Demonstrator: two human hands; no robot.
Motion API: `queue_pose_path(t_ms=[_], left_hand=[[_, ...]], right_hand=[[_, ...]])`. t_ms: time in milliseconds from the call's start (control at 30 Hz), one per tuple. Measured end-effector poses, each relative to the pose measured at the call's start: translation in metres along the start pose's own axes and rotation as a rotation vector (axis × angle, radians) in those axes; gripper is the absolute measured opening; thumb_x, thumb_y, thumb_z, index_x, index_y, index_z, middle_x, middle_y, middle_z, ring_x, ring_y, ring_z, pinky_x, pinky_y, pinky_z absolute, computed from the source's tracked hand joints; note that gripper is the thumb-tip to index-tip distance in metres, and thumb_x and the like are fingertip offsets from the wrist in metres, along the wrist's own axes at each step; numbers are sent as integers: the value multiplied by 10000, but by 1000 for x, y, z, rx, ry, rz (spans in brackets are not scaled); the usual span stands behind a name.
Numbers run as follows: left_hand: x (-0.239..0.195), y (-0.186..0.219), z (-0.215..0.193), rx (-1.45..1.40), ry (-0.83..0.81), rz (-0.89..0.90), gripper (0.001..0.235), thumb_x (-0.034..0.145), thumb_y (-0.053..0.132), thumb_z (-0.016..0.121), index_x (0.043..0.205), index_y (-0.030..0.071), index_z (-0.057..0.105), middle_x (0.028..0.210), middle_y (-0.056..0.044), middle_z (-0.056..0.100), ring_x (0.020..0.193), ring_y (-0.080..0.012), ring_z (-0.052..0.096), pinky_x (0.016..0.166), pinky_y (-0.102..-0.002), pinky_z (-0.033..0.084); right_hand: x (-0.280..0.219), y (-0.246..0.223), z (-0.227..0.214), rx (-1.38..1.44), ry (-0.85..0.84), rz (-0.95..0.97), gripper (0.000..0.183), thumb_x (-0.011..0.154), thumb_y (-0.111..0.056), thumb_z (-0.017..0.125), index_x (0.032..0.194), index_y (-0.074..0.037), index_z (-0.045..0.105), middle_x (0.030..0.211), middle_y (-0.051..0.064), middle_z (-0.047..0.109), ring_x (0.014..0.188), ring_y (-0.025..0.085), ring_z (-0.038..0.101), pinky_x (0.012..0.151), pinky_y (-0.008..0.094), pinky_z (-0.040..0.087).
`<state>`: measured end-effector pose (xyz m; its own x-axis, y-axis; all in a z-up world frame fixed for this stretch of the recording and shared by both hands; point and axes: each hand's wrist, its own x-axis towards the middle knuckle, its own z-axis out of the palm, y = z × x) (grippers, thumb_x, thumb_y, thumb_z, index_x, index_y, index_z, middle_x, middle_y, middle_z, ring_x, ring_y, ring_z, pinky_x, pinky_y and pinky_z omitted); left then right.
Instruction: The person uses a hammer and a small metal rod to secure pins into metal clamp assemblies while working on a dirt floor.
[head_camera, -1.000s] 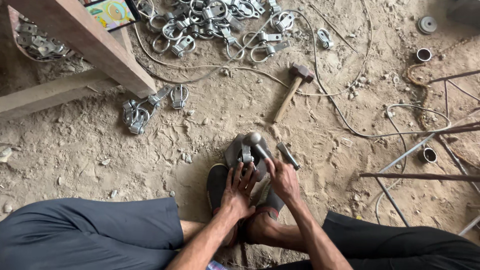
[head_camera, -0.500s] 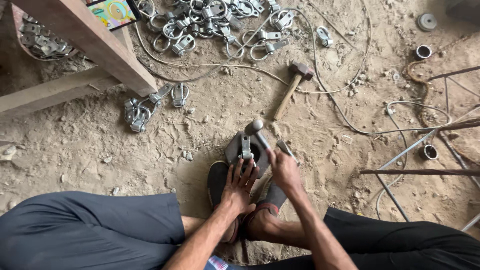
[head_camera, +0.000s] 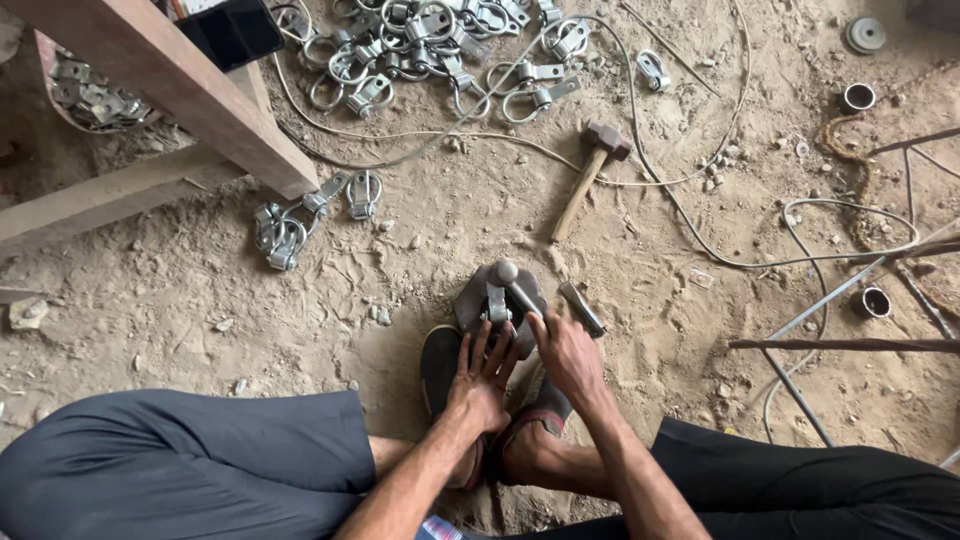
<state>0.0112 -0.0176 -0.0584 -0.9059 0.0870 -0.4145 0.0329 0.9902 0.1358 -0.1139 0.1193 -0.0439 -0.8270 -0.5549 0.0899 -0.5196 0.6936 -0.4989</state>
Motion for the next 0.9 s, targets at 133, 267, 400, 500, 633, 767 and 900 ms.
queue_pose_path(t_ms=[133,267,400,500,633,767,900], left_hand=[[2,4,-7,-50,-152,-22,1327,721,598,794,1665,181,-39,1710,-188,-197,1544,-479,-200,1211,-680,-79],[1,2,-9,-18,-150,-27,1326,732,559,807,1670,190,-56,1709,-197,-203,1538,-483,-207,1199,-680,-87],[4,3,-4,-42,-131,-26,1270,767,492,787,1673,183,-47,1721,-175,-185,1545,-478,-209,1206,-670,-97],[5,1,3,-86,-48,-21,1181,793,421,753,1663,201,-16,1722,-149,-161,1546,-456,-201,1207,-658,-99],[8,1,7,-101,-99,-25,1129,829,376,710,1672,193,-19,1729,-148,-163,1549,-455,-205,1208,-655,-103],[9,2,12,-111,-42,-37,1009,887,369,626,1661,194,3,1718,-143,-162,1544,-457,-205,1196,-662,-118],[8,6,19,-116,-27,-49,947,921,359,571,1666,196,11,1721,-147,-174,1545,-458,-210,1190,-664,-133]], right_hand=[[-5,13,12,63,-257,189,509,1076,-462,410,951,-28,645,582,74,540,393,155,439,325,349,381],[-4,8,14,-21,-224,157,508,1063,-476,437,932,-32,648,555,84,569,414,167,481,342,350,403],[-4,2,7,92,-287,280,486,1057,-474,446,957,-47,655,569,113,615,435,236,573,394,400,454],[-4,-4,2,63,-187,221,494,1045,-484,493,955,-35,677,630,175,654,526,325,637,471,461,492],[-2,-7,-5,96,-238,279,478,1040,-480,481,1007,-48,682,658,203,671,568,373,673,524,497,516],[0,-9,-5,121,-257,315,488,1040,-492,486,992,-50,686,663,204,670,597,381,675,551,509,514],[-2,-10,-5,103,-298,355,487,1042,-502,479,1012,-57,675,672,202,668,602,377,683,562,506,528]])
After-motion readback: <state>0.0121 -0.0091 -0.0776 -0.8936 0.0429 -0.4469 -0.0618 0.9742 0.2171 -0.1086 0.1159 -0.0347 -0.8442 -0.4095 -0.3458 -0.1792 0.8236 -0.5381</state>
